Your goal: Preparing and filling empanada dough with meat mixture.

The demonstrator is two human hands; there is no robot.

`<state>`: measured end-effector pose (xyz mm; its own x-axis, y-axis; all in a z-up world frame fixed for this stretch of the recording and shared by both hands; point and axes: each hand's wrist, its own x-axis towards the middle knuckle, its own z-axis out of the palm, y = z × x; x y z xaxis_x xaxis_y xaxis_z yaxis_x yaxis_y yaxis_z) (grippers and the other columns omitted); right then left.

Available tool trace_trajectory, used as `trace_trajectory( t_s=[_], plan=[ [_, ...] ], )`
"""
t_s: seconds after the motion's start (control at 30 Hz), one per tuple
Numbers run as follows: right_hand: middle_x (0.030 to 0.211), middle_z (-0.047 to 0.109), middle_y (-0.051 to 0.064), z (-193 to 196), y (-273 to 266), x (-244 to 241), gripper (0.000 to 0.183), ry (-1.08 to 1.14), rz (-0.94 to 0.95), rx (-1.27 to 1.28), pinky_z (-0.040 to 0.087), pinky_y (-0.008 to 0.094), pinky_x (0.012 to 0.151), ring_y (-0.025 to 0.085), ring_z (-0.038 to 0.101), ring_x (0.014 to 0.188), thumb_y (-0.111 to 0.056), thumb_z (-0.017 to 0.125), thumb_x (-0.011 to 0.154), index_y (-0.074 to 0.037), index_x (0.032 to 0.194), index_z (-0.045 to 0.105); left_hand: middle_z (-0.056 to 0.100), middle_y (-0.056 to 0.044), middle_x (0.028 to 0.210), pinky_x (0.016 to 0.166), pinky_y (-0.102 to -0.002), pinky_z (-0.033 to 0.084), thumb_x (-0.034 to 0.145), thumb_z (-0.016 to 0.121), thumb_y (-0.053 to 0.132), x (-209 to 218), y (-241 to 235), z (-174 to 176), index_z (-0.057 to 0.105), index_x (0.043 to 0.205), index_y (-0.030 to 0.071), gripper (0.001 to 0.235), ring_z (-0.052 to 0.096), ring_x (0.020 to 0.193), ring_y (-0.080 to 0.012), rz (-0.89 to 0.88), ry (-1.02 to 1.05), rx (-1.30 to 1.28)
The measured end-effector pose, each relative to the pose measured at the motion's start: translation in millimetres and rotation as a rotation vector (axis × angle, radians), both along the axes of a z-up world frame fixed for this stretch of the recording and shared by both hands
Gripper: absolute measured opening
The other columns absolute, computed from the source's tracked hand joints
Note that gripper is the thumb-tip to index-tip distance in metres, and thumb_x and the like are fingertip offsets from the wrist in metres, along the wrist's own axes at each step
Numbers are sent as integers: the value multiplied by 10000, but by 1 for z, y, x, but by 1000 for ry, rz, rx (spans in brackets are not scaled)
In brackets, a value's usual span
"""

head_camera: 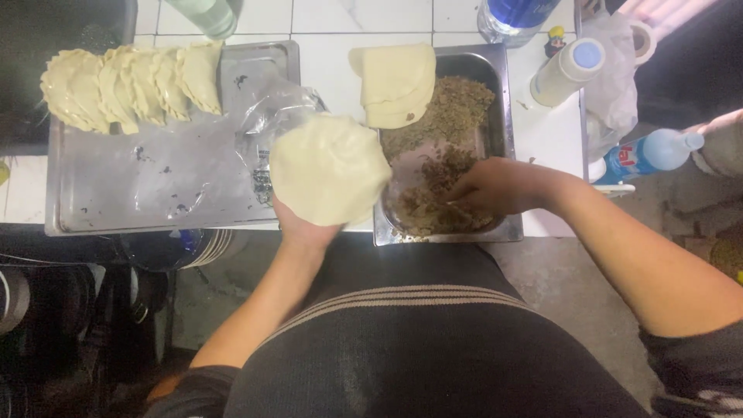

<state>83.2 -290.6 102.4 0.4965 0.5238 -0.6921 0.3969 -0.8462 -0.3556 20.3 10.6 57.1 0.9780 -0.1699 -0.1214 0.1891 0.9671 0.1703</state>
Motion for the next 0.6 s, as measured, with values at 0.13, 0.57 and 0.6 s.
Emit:
trace_trajectory(
  t_s=[0.13,0.57,0.6],
  plan=[
    [1290,718,26,22,-22,11,378,-46,-101,-5,519,353,1045,221,699,1149,-281,553,975,-228,1336,653,545,-126,1465,1228,-517,378,1103,439,337,10,-3,-11,477,1459,76,443,503,1394,-317,86,-253,465],
    [1129,656,145,31,32,-78,594,-710,-438,377,569,392,827,304,670,932,47,458,939,-164,1487,547,575,-98,1324,1100,-411,473,1075,378,360,30,-90,20,509,1375,95,422,570,1240,-253,46,18,147],
    [1095,639,131,18,35,-86,590,-843,-401,432,570,397,785,296,665,918,24,513,925,-159,1485,554,586,-100,1273,1065,-429,480,1078,388,395,31,-92,18,528,1344,95,426,580,1194,-265,48,40,107]
  ],
)
